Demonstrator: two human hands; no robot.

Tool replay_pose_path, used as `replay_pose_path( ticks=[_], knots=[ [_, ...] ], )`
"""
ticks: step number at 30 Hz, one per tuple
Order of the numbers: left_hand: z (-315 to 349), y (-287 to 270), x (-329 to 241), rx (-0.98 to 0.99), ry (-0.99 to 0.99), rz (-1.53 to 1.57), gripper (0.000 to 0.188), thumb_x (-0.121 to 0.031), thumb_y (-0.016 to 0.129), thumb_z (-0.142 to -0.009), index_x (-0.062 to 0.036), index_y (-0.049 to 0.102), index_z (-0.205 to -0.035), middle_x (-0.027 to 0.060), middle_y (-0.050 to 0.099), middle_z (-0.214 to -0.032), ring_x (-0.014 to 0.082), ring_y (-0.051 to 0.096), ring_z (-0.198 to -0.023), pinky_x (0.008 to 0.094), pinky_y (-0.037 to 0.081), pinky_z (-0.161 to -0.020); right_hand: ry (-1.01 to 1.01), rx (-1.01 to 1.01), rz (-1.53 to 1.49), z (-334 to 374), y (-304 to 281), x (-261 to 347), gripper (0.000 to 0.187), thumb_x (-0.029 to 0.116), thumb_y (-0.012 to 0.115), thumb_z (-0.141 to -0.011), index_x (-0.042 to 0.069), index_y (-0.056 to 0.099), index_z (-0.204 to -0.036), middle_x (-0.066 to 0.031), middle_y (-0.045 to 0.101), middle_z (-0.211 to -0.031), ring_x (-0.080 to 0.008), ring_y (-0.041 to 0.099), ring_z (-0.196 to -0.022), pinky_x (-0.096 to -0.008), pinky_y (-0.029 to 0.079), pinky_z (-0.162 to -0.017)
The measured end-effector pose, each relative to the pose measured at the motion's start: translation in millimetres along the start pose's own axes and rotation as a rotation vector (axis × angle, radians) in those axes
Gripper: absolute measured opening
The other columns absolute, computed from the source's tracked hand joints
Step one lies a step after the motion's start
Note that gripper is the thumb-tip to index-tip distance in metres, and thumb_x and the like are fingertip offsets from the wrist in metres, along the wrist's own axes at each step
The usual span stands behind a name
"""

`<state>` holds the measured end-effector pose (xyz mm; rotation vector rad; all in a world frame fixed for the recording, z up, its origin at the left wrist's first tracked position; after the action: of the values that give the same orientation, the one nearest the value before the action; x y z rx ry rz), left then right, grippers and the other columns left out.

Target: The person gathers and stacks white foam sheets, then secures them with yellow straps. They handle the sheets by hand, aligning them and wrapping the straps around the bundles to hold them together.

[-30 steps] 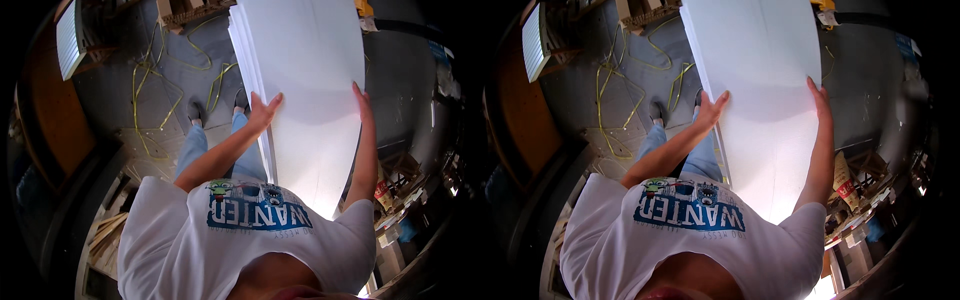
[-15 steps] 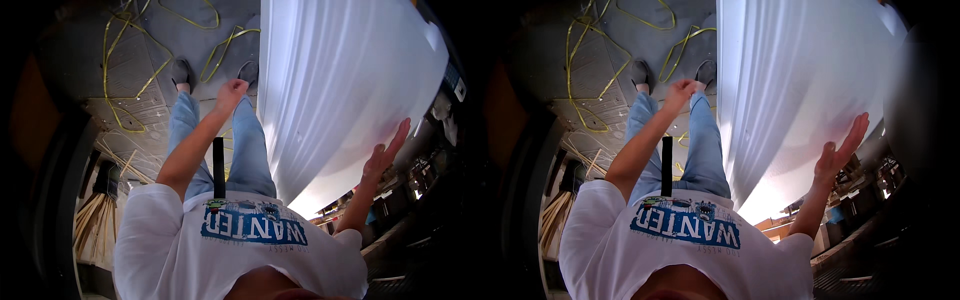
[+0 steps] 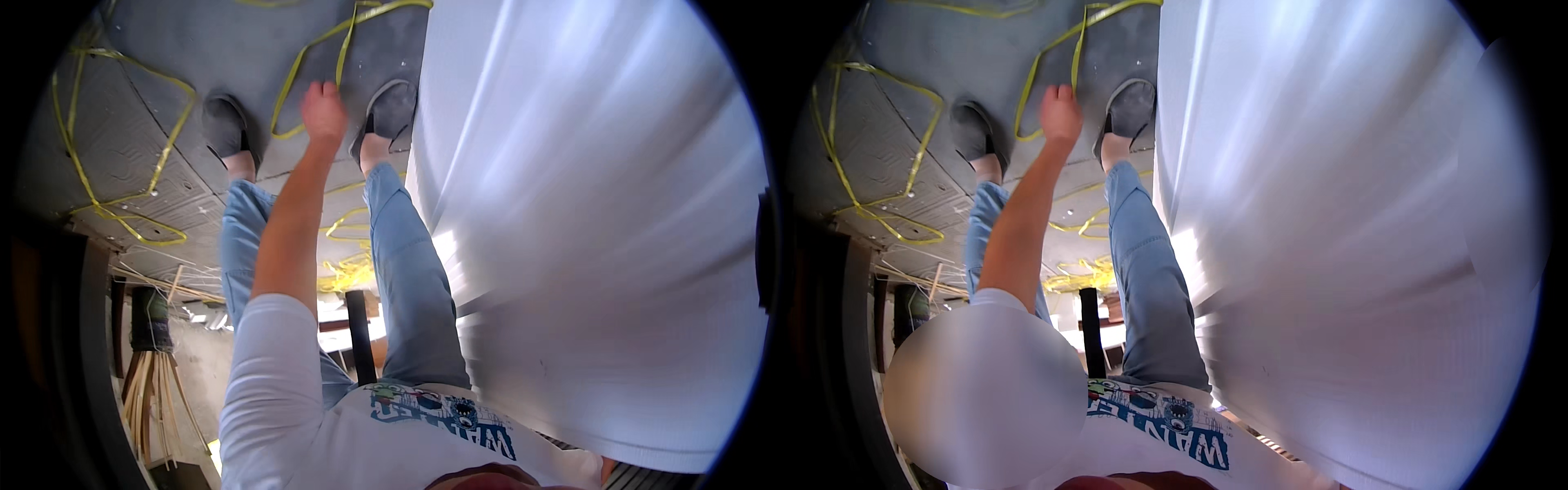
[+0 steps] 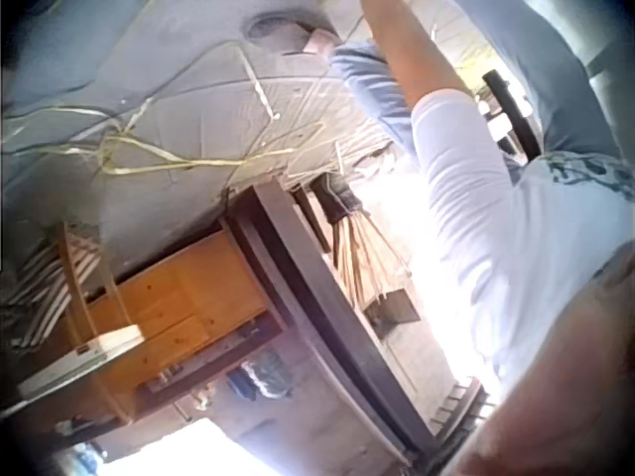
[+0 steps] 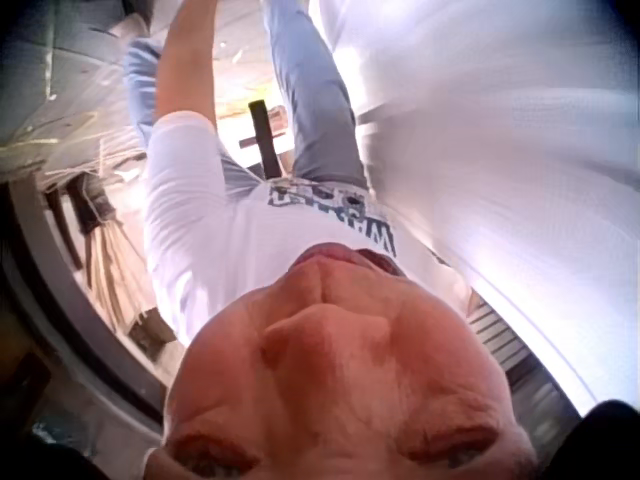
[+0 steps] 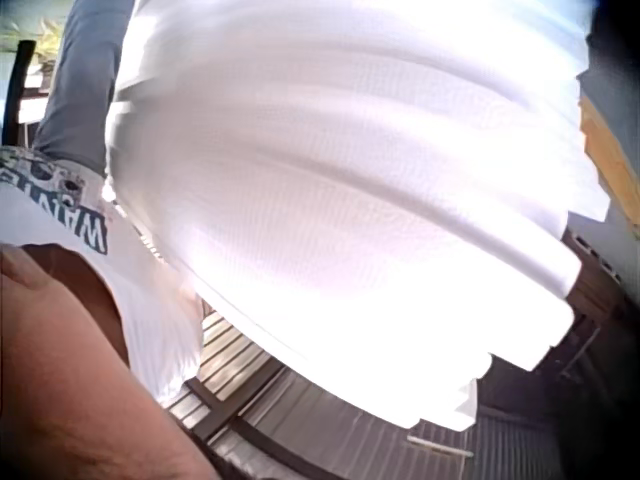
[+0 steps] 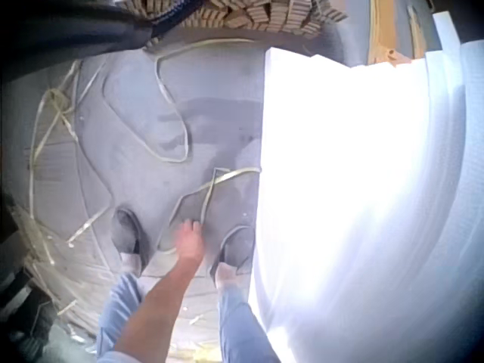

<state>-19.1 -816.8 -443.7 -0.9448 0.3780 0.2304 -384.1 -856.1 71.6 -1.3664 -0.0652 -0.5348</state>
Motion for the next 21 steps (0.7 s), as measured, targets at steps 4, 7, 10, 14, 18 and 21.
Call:
replay_pose_path(
  ticks=[4, 7, 10, 14, 18, 21],
  knots=[
    [50, -59, -30, 0.203, -0.495, 1.197, 0.009, -0.011, 0.048, -0.096, -0.0035, 0.047, -0.1, 0.009, 0.059, -0.084, 0.014, 0.054, -0.053, 0.0333, 0.051, -0.049, 0.019, -0.108, 0.016, 32, -37, 20, 0.073, 0.051, 0.046, -0.094, 0.005, 0.027, -0.147, -0.0173, 0.016, -0.155, -0.0355, 0.025, -0.14, -0.049, 0.023, -0.112],
    [91, -191, -98, 0.282, -0.51, 1.3, 0.007, -0.015, 0.05, -0.096, -0.0099, 0.046, -0.099, 0.0028, 0.051, -0.072, 0.0083, 0.043, -0.053, 0.0255, 0.04, -0.05, 0.035, -0.188, -0.002, 55, -45, 16, 0.073, 0.052, 0.045, -0.094, 0.005, 0.027, -0.147, -0.0171, 0.015, -0.156, -0.0359, 0.025, -0.14, -0.0495, 0.023, -0.112],
    [110, -334, -188, 0.319, -0.322, 1.379, 0.012, -0.018, 0.051, -0.098, -0.009, 0.047, -0.104, -0.001, 0.046, -0.072, 0.0051, 0.036, -0.057, 0.0228, 0.031, -0.049, -0.037, -0.244, 0.217, 53, -66, 24, 0.066, 0.046, 0.047, -0.093, 0.003, 0.037, -0.142, -0.0219, 0.024, -0.152, -0.0386, 0.023, -0.14, -0.0525, 0.018, -0.112],
    [140, -474, -347, 0.524, 0.13, 1.361, 0.014, -0.021, 0.049, -0.1, -0.0068, 0.053, -0.101, -0.0038, 0.044, -0.072, 0.0042, 0.031, -0.058, 0.0213, 0.028, -0.052, 0.07, -0.361, 0.179, 56, -105, 34, 0.063, 0.036, 0.067, -0.078, 0.016, 0.049, -0.136, -0.0133, 0.031, -0.151, -0.0375, 0.023, -0.141, -0.0552, 0.018, -0.111],
    [180, -490, -440, 0.671, 0.39, 1.011, 0.029, -0.028, 0.047, -0.101, -0.0057, 0.053, -0.083, -0.0051, 0.041, -0.069, 0.0045, 0.031, -0.056, 0.0221, 0.024, -0.051, 0.143, -0.301, 0.065, 65, -101, 28, 0.062, 0.042, 0.065, -0.081, 0.024, 0.047, -0.137, -0.007, 0.023, -0.154, -0.0319, 0.008, -0.145, -0.0556, 0.01, -0.115],
    [200, -475, -465, 0.824, 0.428, 0.703, 0.042, -0.036, 0.044, -0.102, -0.0082, 0.049, -0.071, -0.0052, 0.038, -0.061, 0.005, 0.029, -0.054, 0.0241, 0.023, -0.049, 0.175, -0.312, 0.03, 75, -97, 22, 0.063, 0.047, 0.063, -0.082, 0.026, 0.046, -0.138, -0.0063, 0.022, -0.155, -0.0307, 0.004, -0.146, -0.0549, 0.003, -0.116]
  ],
)
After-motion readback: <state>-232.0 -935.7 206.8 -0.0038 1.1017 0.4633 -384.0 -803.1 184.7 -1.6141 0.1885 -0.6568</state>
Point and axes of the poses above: each hand's wrist, its own z-axis away from the middle knuckle, its own y-axis out of the palm, x = y × z, the point moved 3 cm from there along -z, towards the middle knuckle
